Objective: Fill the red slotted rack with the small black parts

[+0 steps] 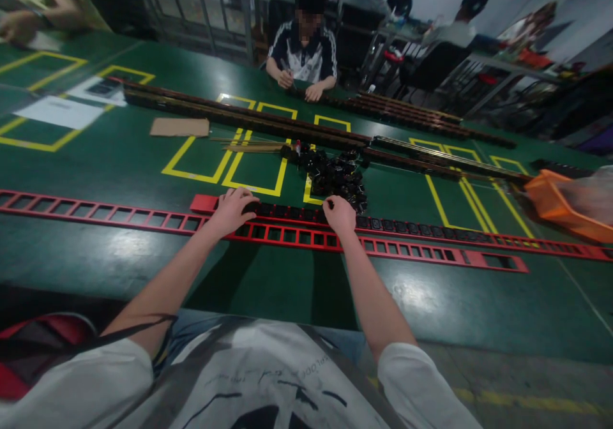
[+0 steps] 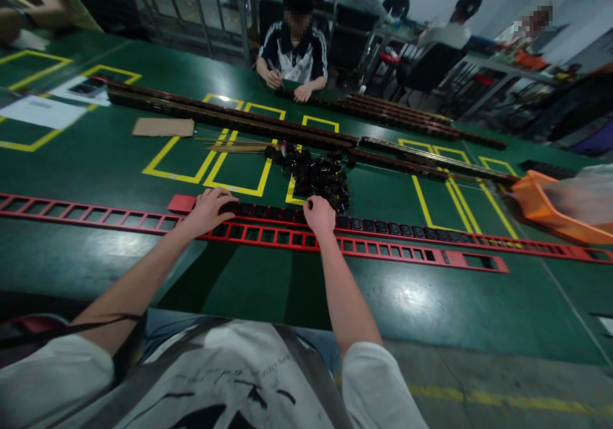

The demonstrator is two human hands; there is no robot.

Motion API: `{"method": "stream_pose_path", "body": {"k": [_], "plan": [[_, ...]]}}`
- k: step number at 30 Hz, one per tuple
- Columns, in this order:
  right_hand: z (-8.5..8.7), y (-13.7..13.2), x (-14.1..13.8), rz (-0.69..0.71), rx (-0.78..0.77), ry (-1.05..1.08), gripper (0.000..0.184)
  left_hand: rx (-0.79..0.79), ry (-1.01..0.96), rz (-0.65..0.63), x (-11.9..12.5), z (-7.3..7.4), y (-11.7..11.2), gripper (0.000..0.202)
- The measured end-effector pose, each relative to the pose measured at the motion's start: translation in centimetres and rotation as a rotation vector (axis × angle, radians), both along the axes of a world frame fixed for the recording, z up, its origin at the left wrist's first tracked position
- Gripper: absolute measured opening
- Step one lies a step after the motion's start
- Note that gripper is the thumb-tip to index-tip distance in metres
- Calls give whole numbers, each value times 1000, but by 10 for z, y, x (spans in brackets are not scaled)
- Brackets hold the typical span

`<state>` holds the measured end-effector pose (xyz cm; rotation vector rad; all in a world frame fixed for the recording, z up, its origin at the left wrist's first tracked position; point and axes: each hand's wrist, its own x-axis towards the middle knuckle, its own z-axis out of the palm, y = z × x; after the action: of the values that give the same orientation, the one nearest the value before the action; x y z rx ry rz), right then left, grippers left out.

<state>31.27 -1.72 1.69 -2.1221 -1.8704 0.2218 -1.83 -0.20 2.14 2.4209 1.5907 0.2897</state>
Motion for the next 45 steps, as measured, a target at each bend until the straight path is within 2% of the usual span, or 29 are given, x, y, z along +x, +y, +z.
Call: {"method": "stream_pose_path", "body": {"k": [5,11,15,20,27,31,34,38,45], "plan": [[0,-1,0,6,-8,-1,26,-32,10,-8,-5,-4,6,37],[-1,-1,-1,0,-15,6,26,-87,32,5,0,6,8,34],[-1,-2,-1,-3,-13,3,26,-54,48,24,5,10,4,34],[-2,-2,-1,4,4,4,26,-54,49,5,5,4,4,36],[-2,-1,-1,2,1,-2,25,-75,-66,-61,-3,-3,14,41],[-2,-1,-1,4,1,-10,25,-122,-175,-153,7,-8,37,53],[0,-1,-2,0,-14,-15,25,-45,-187,-210,25,-15,64,56],[1,-2,-2,2,-20,-20,25,30,-150,-183,53,-20,108,63],[1,-2,-5,-7,-29,-43,25,-2,-145,-293,84,-12,176,77]]}}
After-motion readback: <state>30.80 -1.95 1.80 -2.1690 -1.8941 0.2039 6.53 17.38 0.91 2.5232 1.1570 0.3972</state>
